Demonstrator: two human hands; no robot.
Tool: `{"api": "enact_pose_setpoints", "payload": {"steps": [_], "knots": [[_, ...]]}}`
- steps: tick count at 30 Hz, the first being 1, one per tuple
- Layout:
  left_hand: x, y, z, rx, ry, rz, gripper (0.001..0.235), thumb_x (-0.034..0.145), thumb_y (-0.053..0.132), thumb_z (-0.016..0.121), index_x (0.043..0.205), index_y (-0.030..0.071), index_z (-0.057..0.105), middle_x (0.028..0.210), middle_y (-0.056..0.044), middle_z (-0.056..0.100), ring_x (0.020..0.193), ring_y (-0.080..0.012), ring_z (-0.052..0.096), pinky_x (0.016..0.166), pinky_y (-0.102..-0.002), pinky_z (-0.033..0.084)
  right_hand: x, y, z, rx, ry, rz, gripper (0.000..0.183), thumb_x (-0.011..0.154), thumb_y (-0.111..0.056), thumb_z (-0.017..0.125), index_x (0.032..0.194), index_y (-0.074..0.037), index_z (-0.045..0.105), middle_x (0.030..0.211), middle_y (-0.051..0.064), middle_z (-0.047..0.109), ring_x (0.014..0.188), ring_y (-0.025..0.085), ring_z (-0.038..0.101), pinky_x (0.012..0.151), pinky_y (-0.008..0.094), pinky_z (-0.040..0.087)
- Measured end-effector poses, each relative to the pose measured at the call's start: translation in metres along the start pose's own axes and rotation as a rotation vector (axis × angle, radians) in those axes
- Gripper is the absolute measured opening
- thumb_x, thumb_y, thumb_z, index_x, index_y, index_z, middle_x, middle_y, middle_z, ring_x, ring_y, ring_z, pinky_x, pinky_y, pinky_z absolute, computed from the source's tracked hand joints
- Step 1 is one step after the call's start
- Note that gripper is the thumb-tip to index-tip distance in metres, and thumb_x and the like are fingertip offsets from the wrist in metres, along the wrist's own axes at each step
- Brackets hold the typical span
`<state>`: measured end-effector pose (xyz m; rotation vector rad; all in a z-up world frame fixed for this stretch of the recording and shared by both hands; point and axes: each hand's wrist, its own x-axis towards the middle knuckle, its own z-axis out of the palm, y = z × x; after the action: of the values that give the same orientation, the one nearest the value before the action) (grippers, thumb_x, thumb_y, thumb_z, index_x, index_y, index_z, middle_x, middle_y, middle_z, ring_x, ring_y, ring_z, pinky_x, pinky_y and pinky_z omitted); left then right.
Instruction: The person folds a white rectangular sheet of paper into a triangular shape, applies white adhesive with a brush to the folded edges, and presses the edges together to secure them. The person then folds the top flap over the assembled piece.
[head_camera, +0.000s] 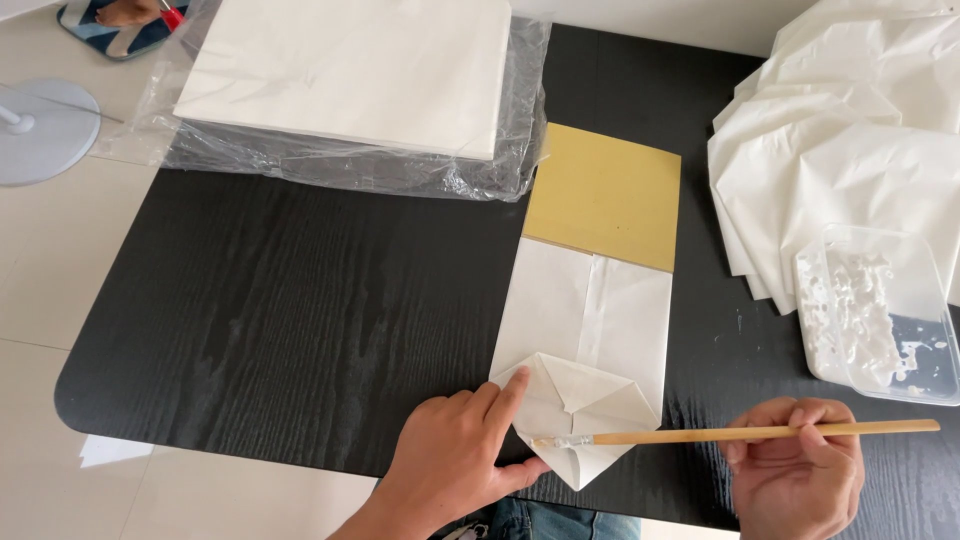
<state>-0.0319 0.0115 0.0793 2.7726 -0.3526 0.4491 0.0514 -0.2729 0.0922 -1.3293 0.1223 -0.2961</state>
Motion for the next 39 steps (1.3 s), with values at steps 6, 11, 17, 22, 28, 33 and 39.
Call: {"api": "enact_pose_setpoints", "payload": {"steps": [6,11,17,22,28,33,39], "knots": [[-0.002,-0.001,-0.001,-0.009,-0.032,0.024,0.093,0.075,0.066,0.087,0.141,0.007,0.06,0.075,0.001,0.061,0.05,-0.0131,0.054,0.041,-0.031,0.044,0.002,-0.002,0.0,-0.01,-0.051,-0.048,0.012,0.089,-0.025,0.042,0.087,-0.015,0.049,0.057,0.011,0.042,0.039,0.021,0.04,0.035,0.03,0.031],[-0.003,-0.001,0.0,0.0,0.009,0.031,0.087,0.083,0.072,0.077,0.135,0.003,0.064,0.077,0.0,0.063,0.053,-0.0145,0.058,0.043,-0.032,0.047,0.004,-0.002,0.009,0.023,-0.029,-0.055,0.009,0.09,-0.018,0.04,0.089,-0.013,0.048,0.061,0.014,0.044,0.04,0.022,0.038,0.037,0.03,0.035],[-0.003,-0.002,-0.001,0.003,-0.001,0.033,0.087,0.084,0.072,0.077,0.134,0.002,0.064,0.081,-0.001,0.066,0.054,-0.0145,0.06,0.044,-0.031,0.047,0.008,0.002,0.008,0.01,-0.061,-0.03,0.01,0.091,-0.013,0.037,0.091,-0.012,0.047,0.063,0.021,0.047,0.041,0.025,0.038,0.037,0.03,0.035],[-0.002,-0.002,0.0,0.007,0.008,0.034,0.088,0.083,0.073,0.077,0.133,0.002,0.064,0.08,-0.001,0.065,0.054,-0.0146,0.059,0.043,-0.031,0.047,0.008,0.0,0.009,0.008,-0.096,-0.042,0.011,0.091,-0.012,0.037,0.091,-0.012,0.048,0.063,0.021,0.049,0.04,0.025,0.039,0.036,0.03,0.035],[-0.003,0.0,0.001,0.0,0.016,0.014,0.086,0.078,0.067,0.082,0.133,0.002,0.065,0.078,-0.002,0.065,0.052,-0.0151,0.058,0.043,-0.032,0.046,0.009,-0.011,0.011,-0.02,-0.076,-0.058,0.011,0.088,-0.013,0.037,0.09,-0.012,0.048,0.061,0.018,0.045,0.041,0.024,0.039,0.038,0.03,0.036],[-0.001,0.003,0.002,0.003,0.031,-0.028,0.085,0.079,0.07,0.082,0.129,0.004,0.064,0.079,-0.001,0.065,0.052,-0.0148,0.059,0.044,-0.032,0.048,0.016,-0.01,0.014,-0.002,-0.17,-0.079,0.013,0.089,-0.01,0.036,0.09,-0.012,0.048,0.061,0.021,0.049,0.042,0.025,0.042,0.037,0.03,0.038],[-0.004,0.002,0.007,0.018,0.018,-0.026,0.087,0.075,0.068,0.084,0.132,0.005,0.064,0.078,-0.001,0.063,0.053,-0.0165,0.059,0.045,-0.034,0.048,0.017,-0.01,0.017,-0.069,-0.169,-0.022,0.009,0.088,-0.013,0.037,0.09,-0.012,0.046,0.059,0.019,0.046,0.04,0.027,0.042,0.036,0.032,0.031]]}}
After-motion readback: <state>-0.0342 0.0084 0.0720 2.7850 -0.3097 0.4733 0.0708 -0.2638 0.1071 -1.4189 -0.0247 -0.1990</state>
